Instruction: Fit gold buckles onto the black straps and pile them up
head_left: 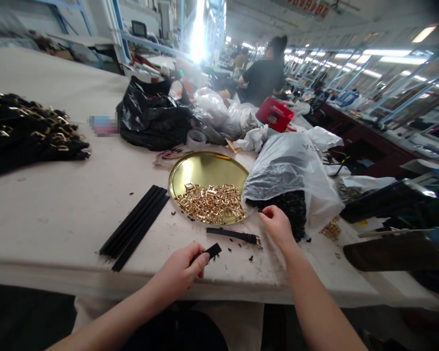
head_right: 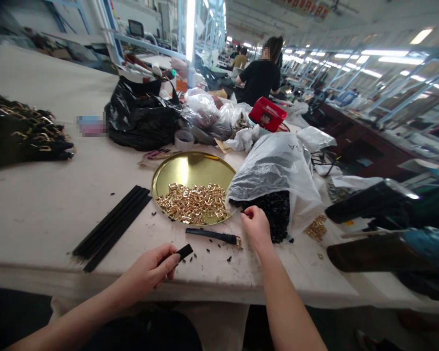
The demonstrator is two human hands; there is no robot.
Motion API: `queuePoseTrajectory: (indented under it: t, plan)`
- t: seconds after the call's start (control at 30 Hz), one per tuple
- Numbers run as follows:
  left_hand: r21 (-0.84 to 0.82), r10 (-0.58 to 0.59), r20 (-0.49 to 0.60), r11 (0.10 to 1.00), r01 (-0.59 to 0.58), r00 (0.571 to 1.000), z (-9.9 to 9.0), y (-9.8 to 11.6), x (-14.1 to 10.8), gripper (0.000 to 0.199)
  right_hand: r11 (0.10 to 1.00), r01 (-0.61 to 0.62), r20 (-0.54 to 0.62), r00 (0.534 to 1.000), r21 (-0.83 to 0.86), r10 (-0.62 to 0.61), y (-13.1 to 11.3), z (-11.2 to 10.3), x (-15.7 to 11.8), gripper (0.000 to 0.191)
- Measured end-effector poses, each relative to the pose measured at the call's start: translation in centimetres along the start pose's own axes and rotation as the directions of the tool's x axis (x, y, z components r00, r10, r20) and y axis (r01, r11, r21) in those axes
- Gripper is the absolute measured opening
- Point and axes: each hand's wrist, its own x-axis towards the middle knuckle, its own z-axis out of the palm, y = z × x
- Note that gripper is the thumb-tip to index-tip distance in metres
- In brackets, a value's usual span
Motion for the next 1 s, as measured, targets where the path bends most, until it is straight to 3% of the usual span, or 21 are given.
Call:
queuePoseTrajectory:
  t: [0.17, 0.2, 0.3, 0.37, 0.43, 0.5, 0.6, 0.83, 1.0]
  plan:
    - [-0.012, 0.106, -0.06, 0.994, -0.107, 0.993, 0.3, 1.8, 0.8, 0.022, 0.95, -0.128, 0.259, 0.964, 0.284, 0.053, -2.4, 1.6, -7.2, 0.035]
    - [-0.011, 0.129, -0.075, 0.991, -0.13, 0.989, 0.4, 2.0, 0.9, 0.022, 0.911, -0.186, 0.298, 0.952, 0.368, 0.074, -2.9, 2.3, -8.7, 0.036]
    - [0.035, 0.16, -0.114, 0.987, -0.157, 0.981, 0.9, 1.9, 0.8, 0.022, 0.658, -0.392, 0.397, 0.905, 0.643, 0.151, -3.9, 4.6, -11.7, 0.03]
    - [0.116, 0.156, -0.112, 0.983, -0.143, 0.981, 0.9, 1.5, 0.5, 0.021, 0.581, -0.4, 0.384, 0.91, 0.709, 0.157, -4.2, 5.8, -12.7, 0.026]
    - [0.2, 0.155, -0.099, 0.971, -0.133, 0.983, 0.6, 1.0, 0.1, 0.021, 0.627, -0.334, 0.329, 0.935, 0.703, 0.13, -4.2, 6.3, -13.1, 0.023]
    - [0.253, 0.162, -0.088, 0.958, -0.135, 0.983, 0.3, 0.6, -0.3, 0.022, 0.733, -0.249, 0.291, 0.954, 0.633, 0.073, -4.0, 6.2, -13.1, 0.022]
    - [0.282, 0.175, -0.05, 0.947, -0.155, 0.983, -0.3, 0.6, -0.7, 0.022, 0.847, -0.179, 0.333, 0.943, 0.501, 0.002, -3.9, 5.5, -13.0, 0.021]
    - [0.265, 0.134, 0.037, 0.954, -0.139, 0.99, -0.3, 1.3, -1.1, 0.023, 0.773, -0.338, 0.481, 0.875, 0.537, 0.048, -3.7, 5.5, -13.6, 0.023]
    - [0.188, 0.093, 0.061, 0.977, -0.103, 0.994, -0.4, 1.5, -0.9, 0.022, 0.695, -0.4, 0.481, 0.872, 0.598, 0.088, -3.4, 6.5, -14.1, 0.02]
